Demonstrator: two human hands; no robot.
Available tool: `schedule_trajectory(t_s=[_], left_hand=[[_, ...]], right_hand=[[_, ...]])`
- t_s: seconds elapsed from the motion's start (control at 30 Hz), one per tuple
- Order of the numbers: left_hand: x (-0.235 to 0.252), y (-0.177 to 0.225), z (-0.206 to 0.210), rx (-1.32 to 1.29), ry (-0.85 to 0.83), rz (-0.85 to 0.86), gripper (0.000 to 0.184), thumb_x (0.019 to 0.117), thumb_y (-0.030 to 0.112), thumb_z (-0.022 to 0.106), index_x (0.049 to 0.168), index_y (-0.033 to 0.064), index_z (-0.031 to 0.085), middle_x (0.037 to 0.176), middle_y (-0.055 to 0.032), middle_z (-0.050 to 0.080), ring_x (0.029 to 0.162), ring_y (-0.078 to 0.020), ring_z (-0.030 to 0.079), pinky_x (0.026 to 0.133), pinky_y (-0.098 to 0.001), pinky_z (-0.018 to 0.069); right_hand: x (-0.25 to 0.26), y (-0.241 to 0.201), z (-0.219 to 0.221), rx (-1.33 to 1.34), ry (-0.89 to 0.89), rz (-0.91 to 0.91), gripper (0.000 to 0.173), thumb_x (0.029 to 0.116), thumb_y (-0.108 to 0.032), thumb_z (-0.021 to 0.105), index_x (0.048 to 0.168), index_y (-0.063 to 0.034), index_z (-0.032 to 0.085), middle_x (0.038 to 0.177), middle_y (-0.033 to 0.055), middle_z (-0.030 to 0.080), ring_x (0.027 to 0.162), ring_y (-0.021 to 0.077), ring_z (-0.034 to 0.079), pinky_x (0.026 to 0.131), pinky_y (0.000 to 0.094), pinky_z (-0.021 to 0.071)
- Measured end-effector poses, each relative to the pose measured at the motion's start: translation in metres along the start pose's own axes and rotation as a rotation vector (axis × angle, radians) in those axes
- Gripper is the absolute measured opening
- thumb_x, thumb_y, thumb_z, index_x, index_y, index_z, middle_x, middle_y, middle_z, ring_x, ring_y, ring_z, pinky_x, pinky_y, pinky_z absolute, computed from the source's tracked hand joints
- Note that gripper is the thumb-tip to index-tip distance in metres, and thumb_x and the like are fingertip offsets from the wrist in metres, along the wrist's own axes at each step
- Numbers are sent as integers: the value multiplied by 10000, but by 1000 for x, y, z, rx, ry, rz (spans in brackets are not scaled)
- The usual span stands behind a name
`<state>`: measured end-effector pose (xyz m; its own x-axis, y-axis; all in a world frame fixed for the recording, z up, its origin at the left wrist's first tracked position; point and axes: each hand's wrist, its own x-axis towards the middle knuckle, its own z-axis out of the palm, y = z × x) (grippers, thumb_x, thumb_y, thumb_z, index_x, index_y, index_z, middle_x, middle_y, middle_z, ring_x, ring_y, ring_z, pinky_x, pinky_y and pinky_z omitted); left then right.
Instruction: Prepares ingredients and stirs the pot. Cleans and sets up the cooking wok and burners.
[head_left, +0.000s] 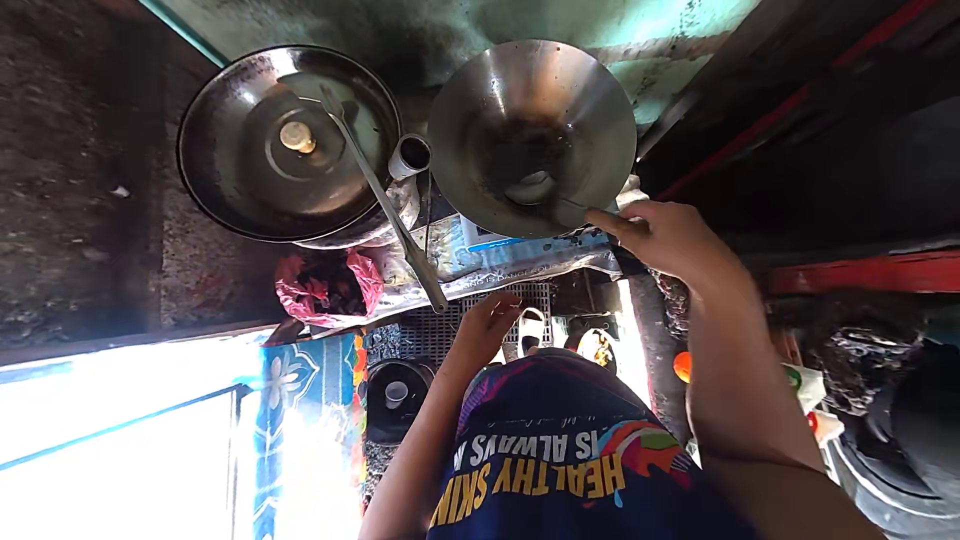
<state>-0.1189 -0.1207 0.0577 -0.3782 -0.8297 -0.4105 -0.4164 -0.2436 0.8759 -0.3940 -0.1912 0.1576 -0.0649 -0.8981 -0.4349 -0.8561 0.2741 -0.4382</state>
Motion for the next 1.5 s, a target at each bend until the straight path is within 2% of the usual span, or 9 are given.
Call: schedule_trajectory(t_s=[0.17, 0.27, 0.43, 0.53, 0.63, 1.03, 1.27, 1.37, 1.5], left_hand=[[2, 1, 1, 46, -23, 53, 331, 1056, 203, 529, 1283, -15, 633, 1194, -162, 680, 956, -151, 677, 864, -318, 553], [-1, 0, -3, 71, -29, 53, 344, 1057, 210, 528, 1293, -18, 630, 1222, -174, 675, 1002, -179, 676, 890, -336, 547], [-3, -6, -3, 70, -46, 31, 345, 1060, 198, 529, 1298, -33, 623, 1239, -194, 668, 1021, -205, 683, 916, -352, 546], [2, 1, 2, 123, -87, 45, 355, 1062, 206, 524, 1315, -25, 618, 1237, -197, 664, 1026, -226, 675, 925, -369, 541], [6, 8, 3, 168, -109, 82, 354, 1059, 199, 522, 1307, -34, 621, 1228, -205, 665, 1055, -250, 674, 953, -385, 539], [65, 83, 23, 395, -120, 219, 267, 1059, 129, 546, 1238, -33, 660, 1193, -213, 672, 1090, -312, 675, 988, -464, 533], [189, 125, 20, 506, 181, 34, 320, 1041, 123, 515, 1321, 78, 661, 1375, -241, 579, 1261, -403, 580, 1035, -561, 490], [250, 129, 16, 588, 247, -108, 493, 987, 52, 547, 1455, 204, 577, 1527, -255, 423, 1356, -462, 471, 1031, -598, 473], [308, 116, 13, 751, 249, -119, 607, 974, 17, 549, 1541, 214, 464, 1588, -294, 299, 1416, -525, 354, 1026, -664, 434]], right_hand=[[42, -15, 47, 152, 39, -77, 321, 1047, -163, 548, 1306, -3, 653, 1050, 257, 691, 966, 417, 668, 871, 626, 505], [25, -9, 29, 123, -31, -133, 302, 1062, -209, 573, 1237, 11, 683, 990, 254, 686, 881, 397, 659, 812, 623, 507], [4, -13, -5, 101, -178, -26, 299, 1086, -190, 546, 1277, 9, 662, 901, 201, 639, 672, 250, 557, 656, 442, 493], [35, -11, 31, 103, -84, -87, 311, 1074, -207, 552, 1284, -3, 657, 961, 229, 672, 743, 316, 649, 703, 519, 547], [29, -9, 32, 23, -38, -112, 294, 1056, -172, 559, 1263, -8, 687, 1092, 274, 694, 1029, 447, 666, 902, 666, 492], [25, 9, 4, -229, 183, 134, 360, 1077, -182, 509, 1414, -97, 601, 1279, 282, 640, 1159, 500, 634, 870, 688, 501], [-17, 36, 12, -95, 587, 126, 351, 1015, -81, 589, 1351, -115, 683, 1190, 269, 661, 955, 488, 685, 719, 660, 524], [-19, 53, 22, -37, 717, 68, 353, 1015, -73, 583, 1355, -80, 679, 1138, 280, 657, 877, 481, 682, 656, 639, 521], [-20, 72, 40, -17, 865, -8, 347, 1002, -79, 600, 1336, -54, 691, 1044, 262, 675, 790, 440, 682, 594, 582, 518]])
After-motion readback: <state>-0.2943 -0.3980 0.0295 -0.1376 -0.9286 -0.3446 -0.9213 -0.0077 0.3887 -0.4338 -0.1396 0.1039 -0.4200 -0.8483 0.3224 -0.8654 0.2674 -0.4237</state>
